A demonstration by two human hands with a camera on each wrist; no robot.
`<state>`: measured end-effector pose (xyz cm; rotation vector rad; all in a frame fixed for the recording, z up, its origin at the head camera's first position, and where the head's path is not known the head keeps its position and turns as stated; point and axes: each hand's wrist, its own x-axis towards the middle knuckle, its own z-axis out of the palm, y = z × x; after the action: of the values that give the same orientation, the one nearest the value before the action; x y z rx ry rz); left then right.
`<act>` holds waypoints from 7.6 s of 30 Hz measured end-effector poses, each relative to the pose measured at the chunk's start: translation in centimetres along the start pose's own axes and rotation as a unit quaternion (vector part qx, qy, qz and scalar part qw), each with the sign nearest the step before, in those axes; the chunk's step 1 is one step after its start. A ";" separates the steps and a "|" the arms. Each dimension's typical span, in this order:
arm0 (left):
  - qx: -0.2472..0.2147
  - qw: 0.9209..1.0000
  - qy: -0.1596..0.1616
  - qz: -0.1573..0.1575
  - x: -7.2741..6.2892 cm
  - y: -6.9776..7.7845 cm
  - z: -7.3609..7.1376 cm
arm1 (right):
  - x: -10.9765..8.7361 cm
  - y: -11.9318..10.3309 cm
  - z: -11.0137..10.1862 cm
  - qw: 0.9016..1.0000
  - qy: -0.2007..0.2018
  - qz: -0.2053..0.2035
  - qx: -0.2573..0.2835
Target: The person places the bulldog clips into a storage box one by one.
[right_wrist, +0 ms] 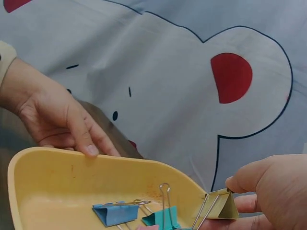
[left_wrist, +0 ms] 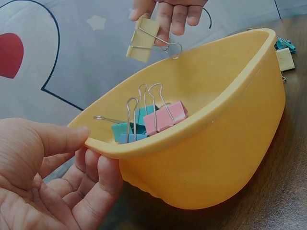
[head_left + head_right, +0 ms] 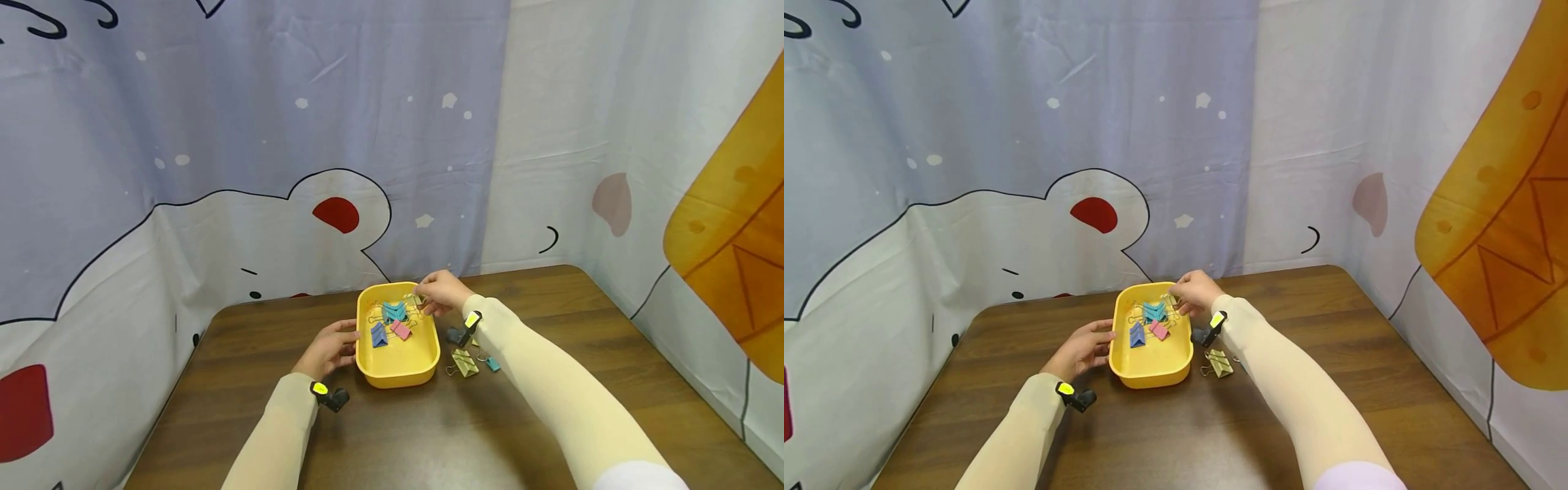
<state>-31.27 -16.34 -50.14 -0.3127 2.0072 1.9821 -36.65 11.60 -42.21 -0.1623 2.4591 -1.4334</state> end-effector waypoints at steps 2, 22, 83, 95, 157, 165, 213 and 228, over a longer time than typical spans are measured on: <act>0.001 1.000 0.000 -0.001 0.0 0.0 0.0 | -0.1 0.0 0.3 1.000 0.000 -0.007 -0.013; -0.009 1.000 -0.002 0.001 0.2 -0.1 0.0 | -0.3 0.0 2.1 0.982 0.060 -0.067 -0.168; -0.002 1.000 0.004 -0.007 -0.3 0.3 -0.2 | -1.9 2.1 -4.5 0.990 0.082 -0.061 -0.096; 0.004 1.000 0.010 -0.010 -0.2 0.0 -0.1 | -3.4 6.2 -7.6 0.997 0.070 -0.038 -0.021; 0.008 1.000 0.002 -0.005 -0.2 0.2 0.0 | -4.6 15.8 -10.1 0.995 -0.036 -0.064 0.062; 0.007 1.000 0.004 -0.003 -0.1 0.5 0.1 | -4.7 15.1 -10.3 0.996 -0.013 -0.075 0.041; 0.011 1.000 0.003 -0.005 -0.2 0.1 0.1 | -2.8 7.7 -8.6 0.997 0.029 -0.029 0.070; 0.006 1.000 0.006 -0.005 -0.3 0.1 0.1 | -2.2 4.6 -6.3 0.996 0.008 -0.044 0.083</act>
<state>-31.05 -16.25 -49.99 -0.3314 2.0214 1.9661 -36.25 19.62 -42.83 -0.2260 2.3578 -1.6745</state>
